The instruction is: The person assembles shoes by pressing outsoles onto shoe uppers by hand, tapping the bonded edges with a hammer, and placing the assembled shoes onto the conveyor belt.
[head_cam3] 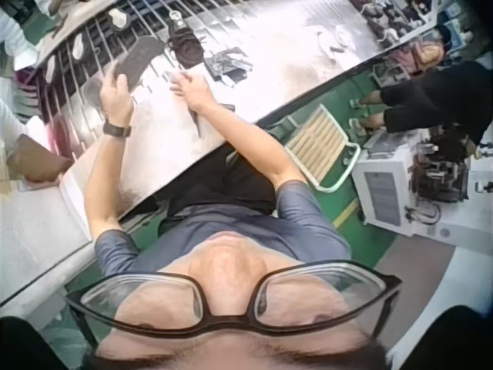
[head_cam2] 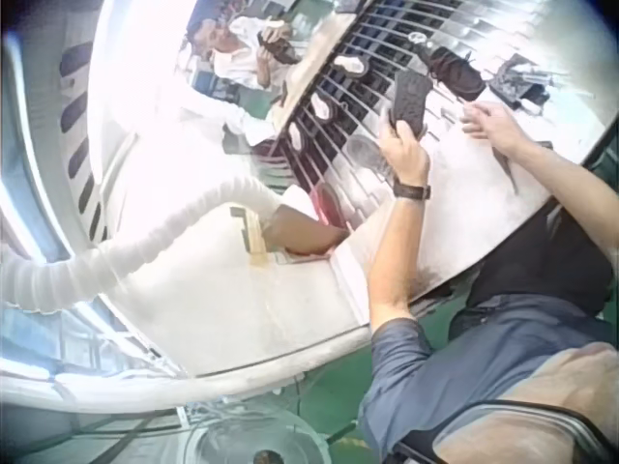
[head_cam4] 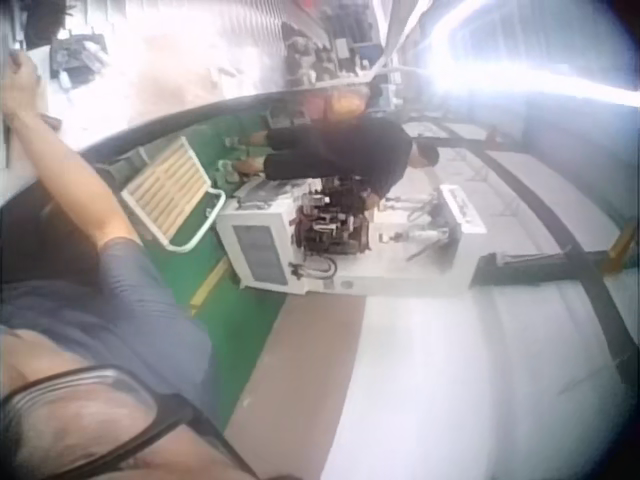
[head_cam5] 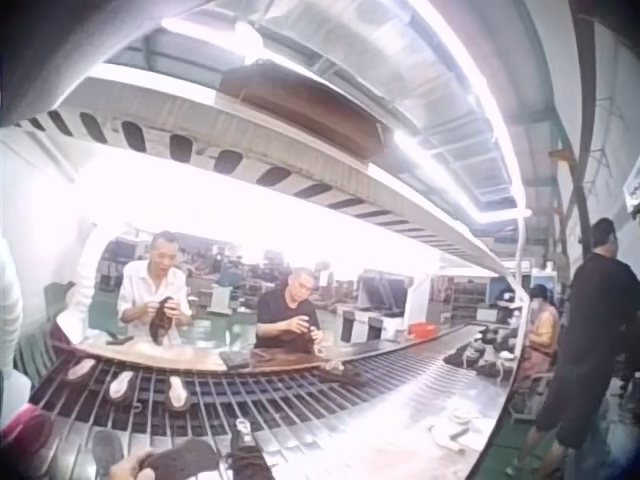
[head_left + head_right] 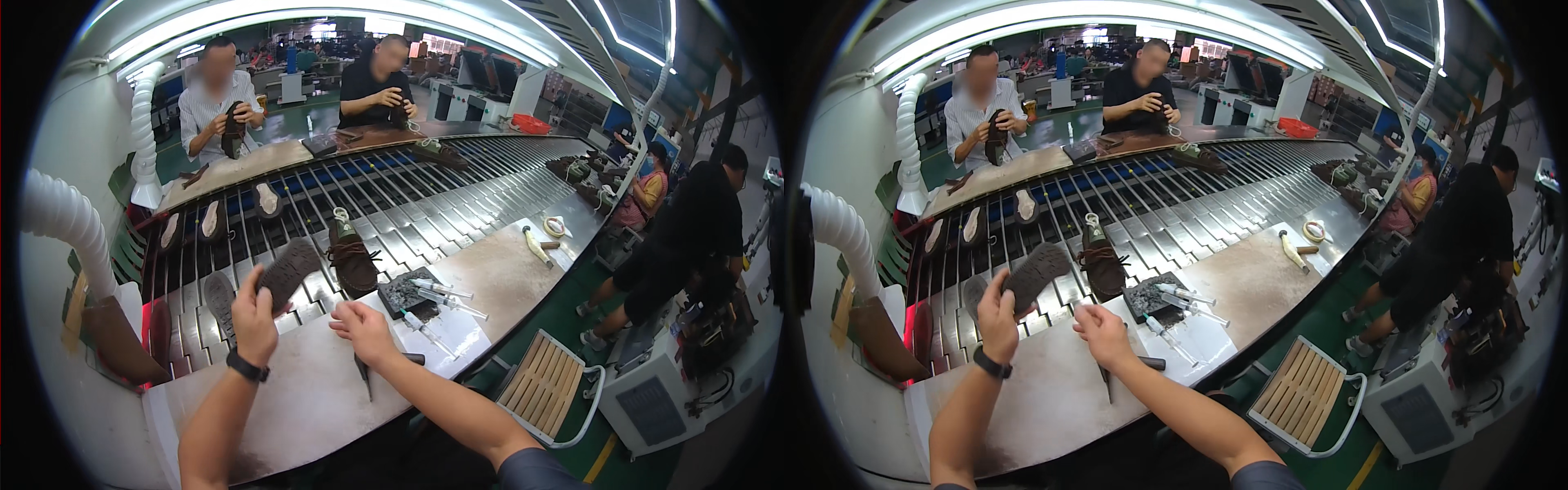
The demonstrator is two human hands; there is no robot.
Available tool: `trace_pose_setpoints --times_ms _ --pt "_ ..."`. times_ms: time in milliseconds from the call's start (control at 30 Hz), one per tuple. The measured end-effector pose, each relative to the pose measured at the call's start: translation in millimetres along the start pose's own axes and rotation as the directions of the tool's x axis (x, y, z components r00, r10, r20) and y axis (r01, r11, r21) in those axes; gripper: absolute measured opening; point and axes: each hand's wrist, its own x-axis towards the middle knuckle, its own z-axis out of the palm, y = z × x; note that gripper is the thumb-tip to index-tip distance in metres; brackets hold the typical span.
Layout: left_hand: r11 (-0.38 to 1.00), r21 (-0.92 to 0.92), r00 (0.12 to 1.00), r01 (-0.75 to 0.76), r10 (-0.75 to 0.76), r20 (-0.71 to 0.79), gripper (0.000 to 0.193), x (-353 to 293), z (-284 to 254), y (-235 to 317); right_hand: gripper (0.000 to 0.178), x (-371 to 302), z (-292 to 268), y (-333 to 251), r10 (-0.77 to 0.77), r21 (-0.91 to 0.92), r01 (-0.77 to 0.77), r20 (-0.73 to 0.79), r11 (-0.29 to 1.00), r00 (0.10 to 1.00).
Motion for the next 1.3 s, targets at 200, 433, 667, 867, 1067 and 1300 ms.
trace_pose_setpoints --times_ms 200,433,667,867,1067,1300 --pt "0.946 0.125 0.891 0.3 -0.324 0.319 0.037 -84.0 -8.3 14.2 0.023 39.5 16.4 -1.1 -0.014 0.556 -0.077 0.157 0.827 0.987" --pt "0.83 0.206 0.854 0.518 -0.515 -0.076 0.048 133.8 -85.9 -128.5 0.029 31.2 33.6 10.8 -0.012 0.09 -0.003 0.17 0.996 0.985" --pt "0.849 -0.182 0.8 0.496 -0.528 -0.285 0.076 320.7 -71.1 -219.9 0.035 25.5 30.6 1.2 0.036 -0.053 -0.028 0.164 0.998 0.986" --pt "0.879 -0.346 0.848 0.329 -0.436 -0.302 0.045 332.2 -59.6 -259.6 0.031 25.6 30.0 -5.8 0.035 -0.035 -0.028 0.224 0.999 0.974" --pt "0.861 -0.419 0.866 0.287 -0.42 -0.271 0.035 259.7 -67.8 -184.4 0.04 27.6 31.0 -2.6 -0.051 -0.14 0.074 0.16 0.987 0.986" --pt "0.941 -0.22 0.944 0.257 -0.293 -0.149 0.032 35.2 -103.5 10.2 0.041 38.2 28.3 17.2 -0.2 -0.045 0.204 0.078 0.978 0.977"
